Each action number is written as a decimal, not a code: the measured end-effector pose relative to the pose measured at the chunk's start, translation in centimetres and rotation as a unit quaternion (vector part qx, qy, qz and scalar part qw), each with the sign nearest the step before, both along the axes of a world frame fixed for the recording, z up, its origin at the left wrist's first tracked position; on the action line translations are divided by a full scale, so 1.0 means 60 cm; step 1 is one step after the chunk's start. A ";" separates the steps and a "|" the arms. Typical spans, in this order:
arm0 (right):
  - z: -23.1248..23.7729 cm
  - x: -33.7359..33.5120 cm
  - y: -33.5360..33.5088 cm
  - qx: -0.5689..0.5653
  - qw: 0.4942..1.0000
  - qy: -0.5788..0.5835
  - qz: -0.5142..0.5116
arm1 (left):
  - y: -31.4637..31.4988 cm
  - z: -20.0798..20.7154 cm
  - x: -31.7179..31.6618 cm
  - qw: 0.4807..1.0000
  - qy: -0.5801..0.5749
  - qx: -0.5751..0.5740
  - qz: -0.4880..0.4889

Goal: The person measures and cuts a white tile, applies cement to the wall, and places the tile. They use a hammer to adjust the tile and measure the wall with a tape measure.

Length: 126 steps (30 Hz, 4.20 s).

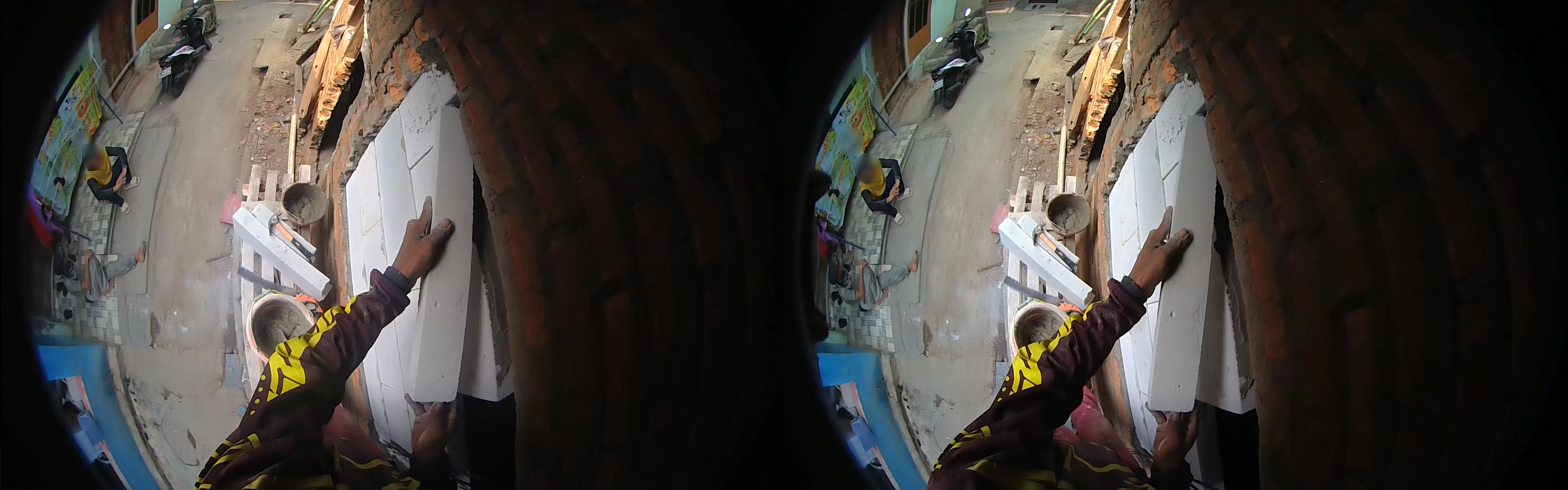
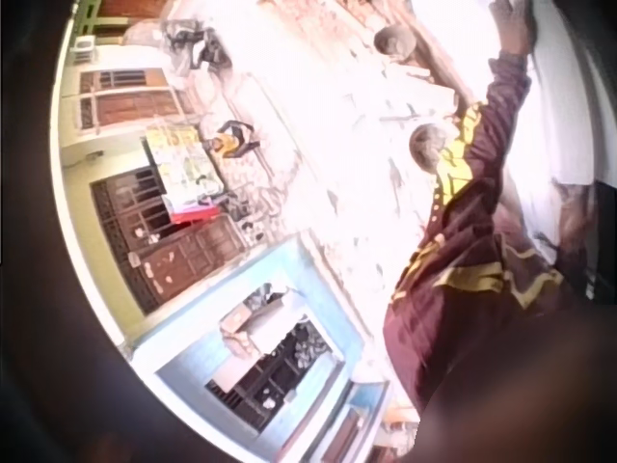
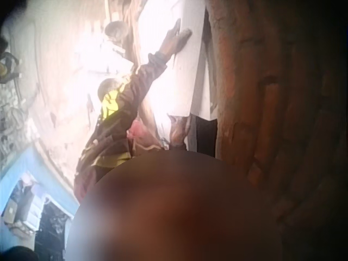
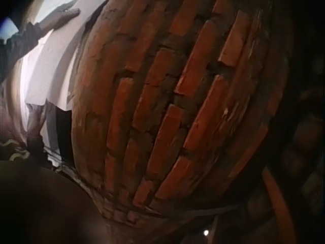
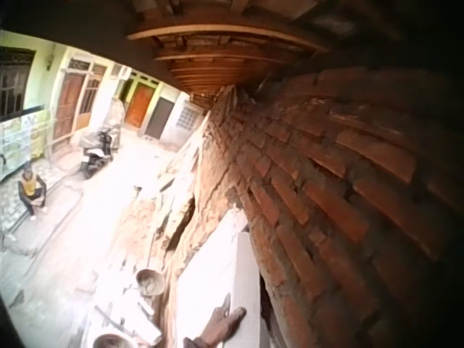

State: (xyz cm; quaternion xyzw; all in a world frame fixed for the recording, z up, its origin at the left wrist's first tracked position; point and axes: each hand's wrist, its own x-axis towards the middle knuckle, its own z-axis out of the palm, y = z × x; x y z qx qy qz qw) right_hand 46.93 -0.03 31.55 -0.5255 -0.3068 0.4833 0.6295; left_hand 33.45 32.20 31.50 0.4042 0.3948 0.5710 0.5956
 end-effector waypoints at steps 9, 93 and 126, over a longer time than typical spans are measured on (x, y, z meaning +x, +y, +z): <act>0.058 0.009 0.030 0.010 0.993 0.019 -0.114 | 0.048 0.050 0.072 0.990 0.100 0.017 0.097; 0.097 0.021 0.120 -0.114 0.825 -0.488 -0.262 | -0.024 0.083 0.204 0.980 -0.031 -0.005 0.198; -0.326 0.044 -0.031 -0.399 0.740 -0.386 0.380 | -0.502 -0.418 -0.021 0.911 0.309 -0.243 0.121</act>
